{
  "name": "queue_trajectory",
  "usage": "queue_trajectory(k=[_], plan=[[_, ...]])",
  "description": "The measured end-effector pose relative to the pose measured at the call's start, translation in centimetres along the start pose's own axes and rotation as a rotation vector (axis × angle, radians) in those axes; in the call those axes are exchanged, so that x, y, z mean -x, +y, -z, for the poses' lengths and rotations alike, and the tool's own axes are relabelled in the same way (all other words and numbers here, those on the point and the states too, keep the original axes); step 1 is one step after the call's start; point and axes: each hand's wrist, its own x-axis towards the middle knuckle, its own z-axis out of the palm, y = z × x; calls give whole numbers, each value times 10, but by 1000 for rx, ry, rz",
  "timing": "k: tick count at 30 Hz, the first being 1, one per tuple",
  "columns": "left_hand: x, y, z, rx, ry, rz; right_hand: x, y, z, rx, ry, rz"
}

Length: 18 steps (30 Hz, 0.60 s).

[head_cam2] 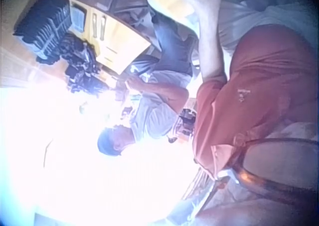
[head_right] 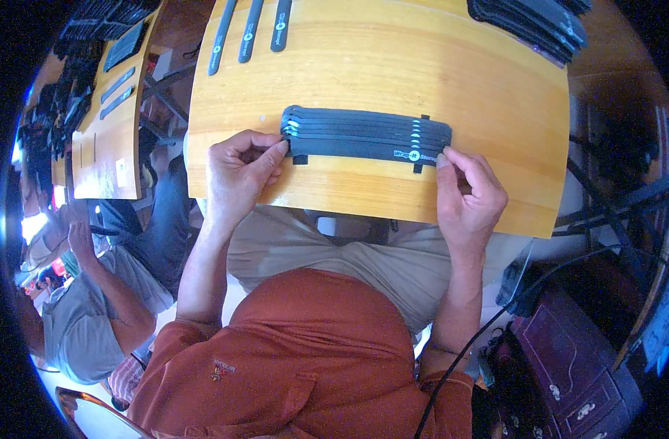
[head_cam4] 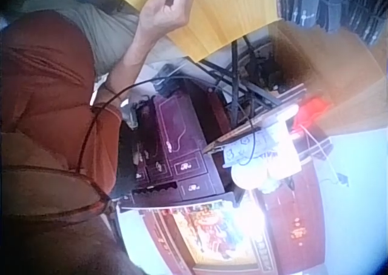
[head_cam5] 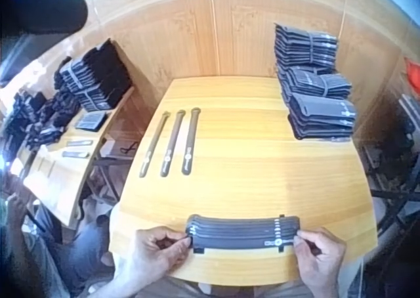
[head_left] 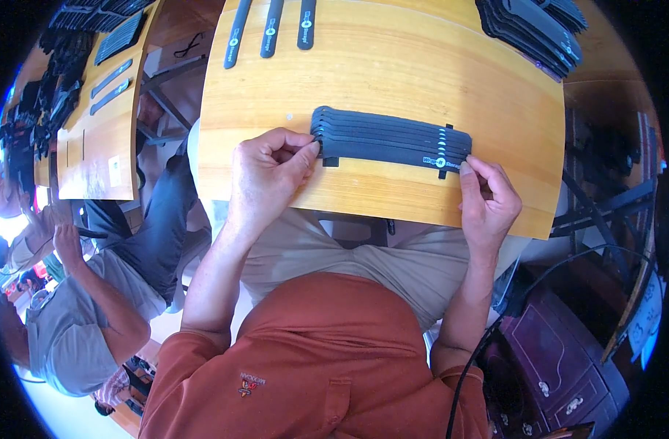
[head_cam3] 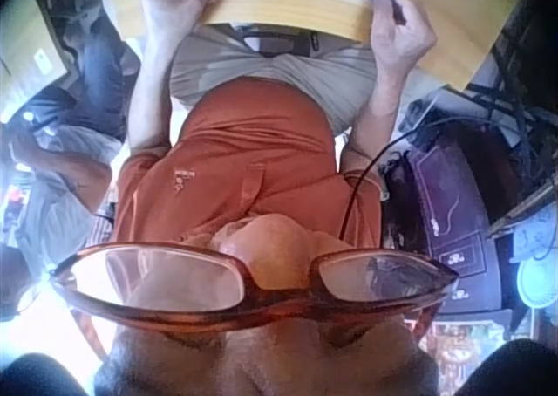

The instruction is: Aligning and stacking black textile or plastic straps onto a template board with guide pins.

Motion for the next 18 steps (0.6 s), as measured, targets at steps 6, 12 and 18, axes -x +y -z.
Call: queue_trajectory(k=[6, 12, 18], plan=[[0, 0, -1, -7, 13, 20, 1, 1, -2, -12, 14, 7], [1, 2, -2, 20, 25, 22, 2, 4, -3, -40, 26, -13], [1, 1, -1, 23, 14, 23, 1, 5, -2, -29, 23, 0]])
